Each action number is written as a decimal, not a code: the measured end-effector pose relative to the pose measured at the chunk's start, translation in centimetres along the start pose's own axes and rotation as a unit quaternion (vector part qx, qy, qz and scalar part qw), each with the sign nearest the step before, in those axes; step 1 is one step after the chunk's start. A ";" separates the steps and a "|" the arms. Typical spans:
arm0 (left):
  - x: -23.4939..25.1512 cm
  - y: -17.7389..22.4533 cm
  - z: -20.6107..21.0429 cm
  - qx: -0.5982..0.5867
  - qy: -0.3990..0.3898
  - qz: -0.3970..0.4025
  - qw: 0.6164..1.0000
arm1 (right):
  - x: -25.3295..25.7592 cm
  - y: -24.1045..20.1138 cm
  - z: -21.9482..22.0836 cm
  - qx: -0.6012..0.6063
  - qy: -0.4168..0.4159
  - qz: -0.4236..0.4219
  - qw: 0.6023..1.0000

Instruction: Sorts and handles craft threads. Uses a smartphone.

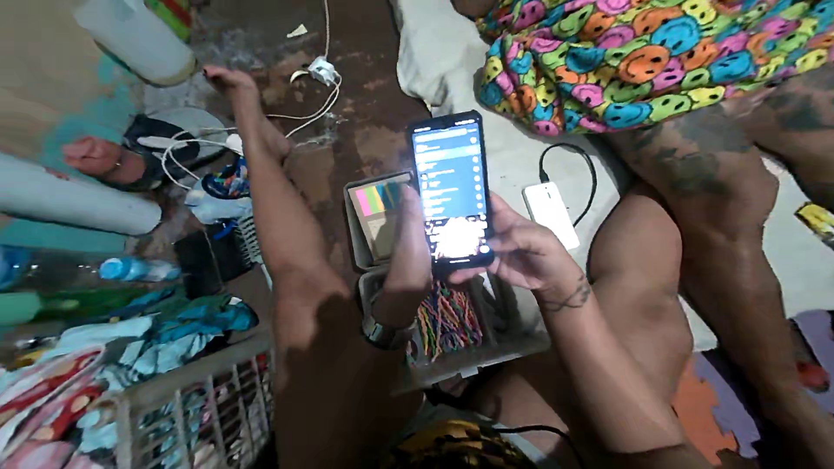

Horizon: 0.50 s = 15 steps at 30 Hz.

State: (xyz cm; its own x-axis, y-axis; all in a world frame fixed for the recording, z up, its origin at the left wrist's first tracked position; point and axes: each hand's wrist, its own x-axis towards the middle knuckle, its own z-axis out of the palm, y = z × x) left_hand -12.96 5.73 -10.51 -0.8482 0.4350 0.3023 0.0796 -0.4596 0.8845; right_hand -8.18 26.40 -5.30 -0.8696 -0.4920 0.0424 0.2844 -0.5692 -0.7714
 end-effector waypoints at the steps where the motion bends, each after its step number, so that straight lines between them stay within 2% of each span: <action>1: 0.2 -0.4 -1.3 -0.018 -0.099 0.046 0.994 | -0.3 -0.1 -0.1 0.014 -0.029 -0.005 0.999; 3: 0.0 5.0 5.2 0.036 0.076 -0.064 0.994 | -0.7 -0.5 0.1 0.012 -0.054 -0.020 0.998; 4: 0.0 6.6 7.1 0.070 0.100 -0.082 0.989 | -0.8 -0.6 0.3 0.010 -0.059 -0.027 0.998; 7: -0.5 7.7 7.8 0.101 0.045 -0.054 0.992 | -1.4 -1.0 0.5 0.017 -0.081 -0.044 0.996; 12: -1.4 7.6 7.8 -0.004 -0.014 -0.068 0.998 | -2.2 -1.2 0.8 0.031 -0.109 -0.066 0.991; 15: -1.7 7.9 7.8 -0.027 -0.043 -0.066 0.997 | -2.5 -1.2 1.0 0.042 -0.126 -0.072 0.989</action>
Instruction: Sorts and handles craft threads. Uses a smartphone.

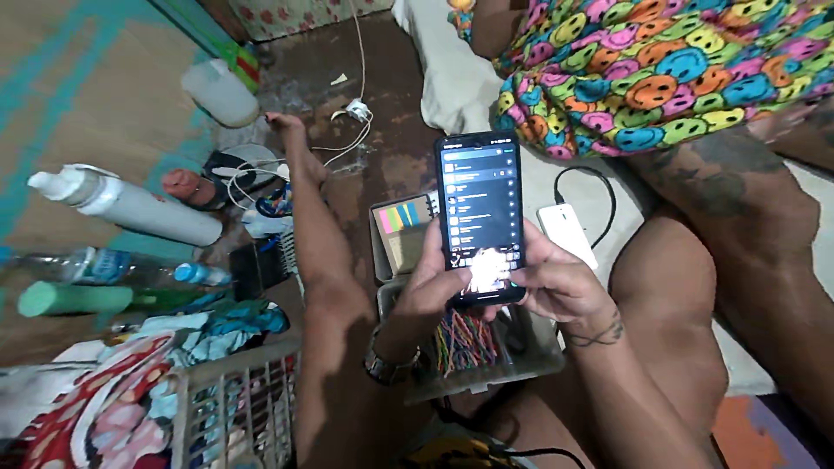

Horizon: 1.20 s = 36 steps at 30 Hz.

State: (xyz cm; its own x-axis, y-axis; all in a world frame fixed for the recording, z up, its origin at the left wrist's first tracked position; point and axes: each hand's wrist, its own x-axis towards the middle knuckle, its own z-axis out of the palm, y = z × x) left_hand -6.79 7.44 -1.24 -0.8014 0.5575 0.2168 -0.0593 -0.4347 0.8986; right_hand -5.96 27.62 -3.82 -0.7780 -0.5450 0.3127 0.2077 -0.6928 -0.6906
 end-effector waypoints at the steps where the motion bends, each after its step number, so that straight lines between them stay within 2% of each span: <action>1: -0.1 0.1 0.0 -0.002 -0.010 0.000 1.000 | 0.0 0.0 0.1 -0.001 -0.003 -0.003 1.000; 10: -0.4 0.7 0.3 -0.029 -0.038 -0.021 0.999 | -0.7 -0.3 0.8 -0.020 0.000 -0.020 1.000; 19: -0.6 1.1 0.6 -0.017 0.000 -0.029 0.999 | -0.7 -0.3 1.1 -0.037 -0.002 -0.021 0.999; 28: -0.5 1.0 1.3 0.058 0.072 -0.020 0.996 | -0.6 -0.2 1.1 -0.030 0.000 -0.015 0.999; 33: -0.5 0.5 0.6 -0.019 0.015 0.002 1.000 | -0.7 -0.2 1.1 -0.035 0.015 -0.016 0.999; 36: -0.6 0.5 0.3 -0.022 -0.012 -0.005 1.000 | -0.5 -0.2 1.1 -0.036 0.018 -0.017 0.999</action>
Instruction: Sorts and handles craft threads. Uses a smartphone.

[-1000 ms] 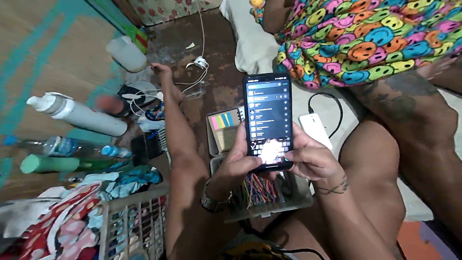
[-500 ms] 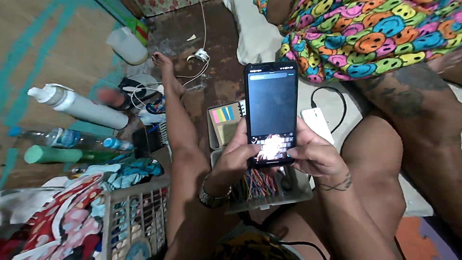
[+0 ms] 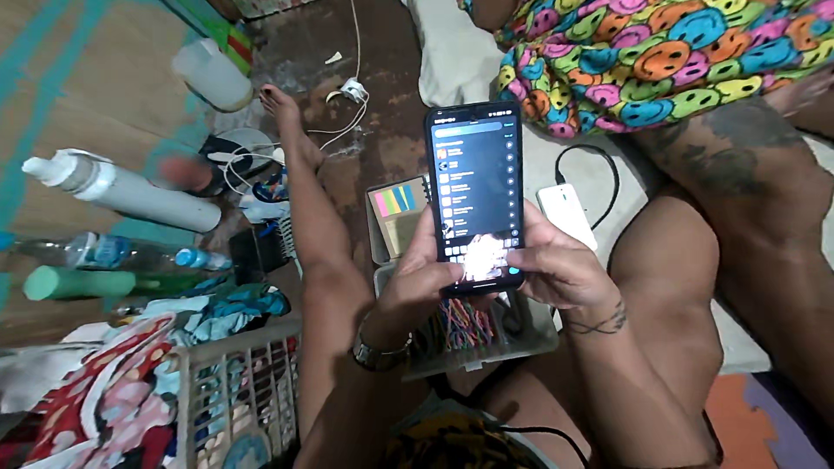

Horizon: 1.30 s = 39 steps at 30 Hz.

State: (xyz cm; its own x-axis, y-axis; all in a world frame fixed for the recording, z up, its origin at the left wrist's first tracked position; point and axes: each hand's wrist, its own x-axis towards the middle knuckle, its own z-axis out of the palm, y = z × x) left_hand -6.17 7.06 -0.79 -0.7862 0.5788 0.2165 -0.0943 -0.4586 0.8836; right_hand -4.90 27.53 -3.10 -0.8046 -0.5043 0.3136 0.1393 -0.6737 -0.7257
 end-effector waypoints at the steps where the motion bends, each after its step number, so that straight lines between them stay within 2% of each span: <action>1: -0.1 0.0 0.0 0.002 0.002 -0.003 1.000 | 0.0 0.0 0.0 0.001 0.000 0.000 1.000; 5: -0.1 0.1 0.3 0.020 0.022 -0.013 0.999 | -0.2 0.0 0.2 -0.024 0.007 0.002 1.000; 10: -0.2 -0.2 0.1 0.026 0.007 0.000 1.000 | 0.0 0.2 1.0 -0.127 0.074 -0.004 0.989; 13: -0.2 -0.5 0.1 0.021 0.007 -0.011 1.000 | 0.2 0.4 1.6 -0.144 0.119 -0.011 0.982; 15: -0.2 -0.4 0.6 0.039 0.030 -0.022 0.999 | 0.3 0.5 1.8 -0.156 0.139 -0.009 0.978; 19: 0.2 -0.5 2.4 0.099 0.139 -0.019 0.985 | 0.2 0.5 1.3 -0.142 0.108 0.000 0.984; 22: 0.5 -0.7 2.8 0.115 0.179 -0.012 0.977 | 0.3 0.8 1.3 -0.141 0.089 -0.014 0.986; 30: 0.1 -0.5 1.8 0.069 0.100 -0.004 0.993 | 0.0 0.7 0.9 -0.106 0.065 -0.012 0.992; 39: -0.1 -0.1 1.6 0.046 0.077 -0.024 0.996 | -0.2 0.5 0.3 -0.023 -0.002 -0.014 1.000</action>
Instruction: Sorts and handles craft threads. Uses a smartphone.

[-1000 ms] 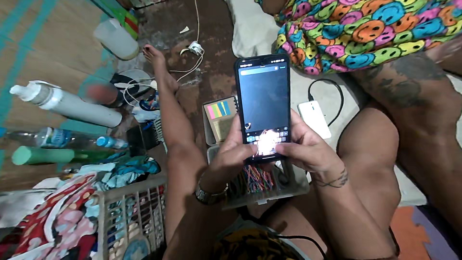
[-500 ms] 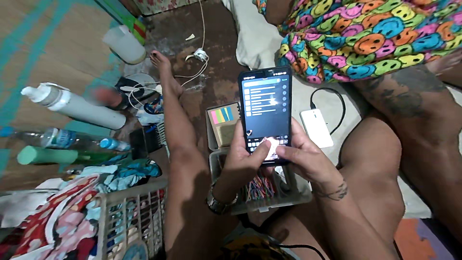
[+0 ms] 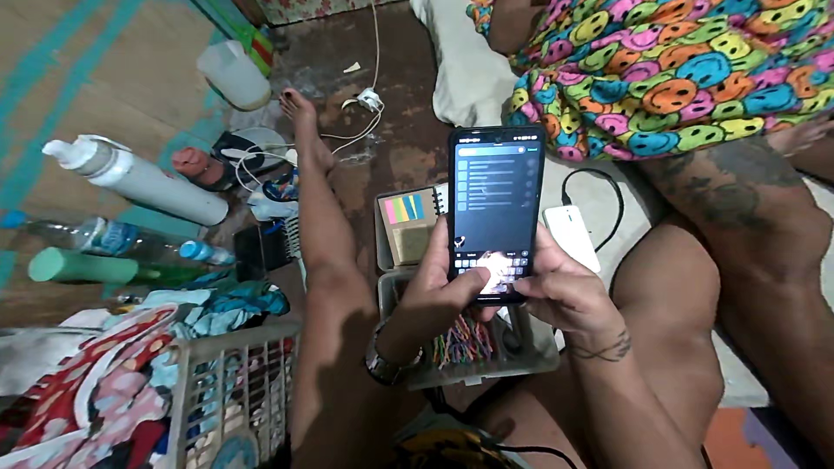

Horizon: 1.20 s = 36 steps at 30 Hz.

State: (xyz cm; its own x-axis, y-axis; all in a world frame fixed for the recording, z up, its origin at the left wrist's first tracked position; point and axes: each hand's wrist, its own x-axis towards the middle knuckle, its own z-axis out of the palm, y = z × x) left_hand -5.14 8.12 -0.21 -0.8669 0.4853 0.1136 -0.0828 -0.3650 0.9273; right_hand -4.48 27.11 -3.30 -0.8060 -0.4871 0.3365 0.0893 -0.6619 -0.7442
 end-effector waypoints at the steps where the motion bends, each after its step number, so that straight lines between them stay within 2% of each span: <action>1: 0.0 0.0 0.0 0.002 -0.003 -0.001 1.000 | 0.0 0.0 0.0 -0.002 0.000 0.001 1.000; 18: -0.1 0.4 0.0 0.048 -0.009 -0.022 0.999 | -0.2 -0.2 -0.2 -0.027 -0.002 0.004 1.000; 21: -0.1 0.5 0.1 0.069 0.007 -0.032 0.997 | -0.2 -0.2 0.1 -0.046 0.018 0.001 0.999; 25: 0.0 0.4 0.0 0.076 0.006 -0.028 0.997 | -0.1 0.2 0.9 -0.090 0.096 -0.005 0.991; 32: -0.1 0.1 0.0 0.087 0.010 -0.021 0.996 | 0.6 0.5 1.9 -0.143 0.174 -0.001 0.974; 36: 0.1 -0.1 0.2 0.067 0.032 -0.003 0.997 | 0.6 0.5 1.3 -0.120 0.135 0.002 0.984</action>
State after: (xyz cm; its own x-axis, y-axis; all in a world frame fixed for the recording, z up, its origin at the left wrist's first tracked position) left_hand -5.09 8.40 -0.19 -0.8967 0.4337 0.0886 -0.0253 -0.2500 0.9679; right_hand -4.12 25.75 -2.69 -0.9345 -0.2994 0.1927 -0.0224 -0.4908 -0.8710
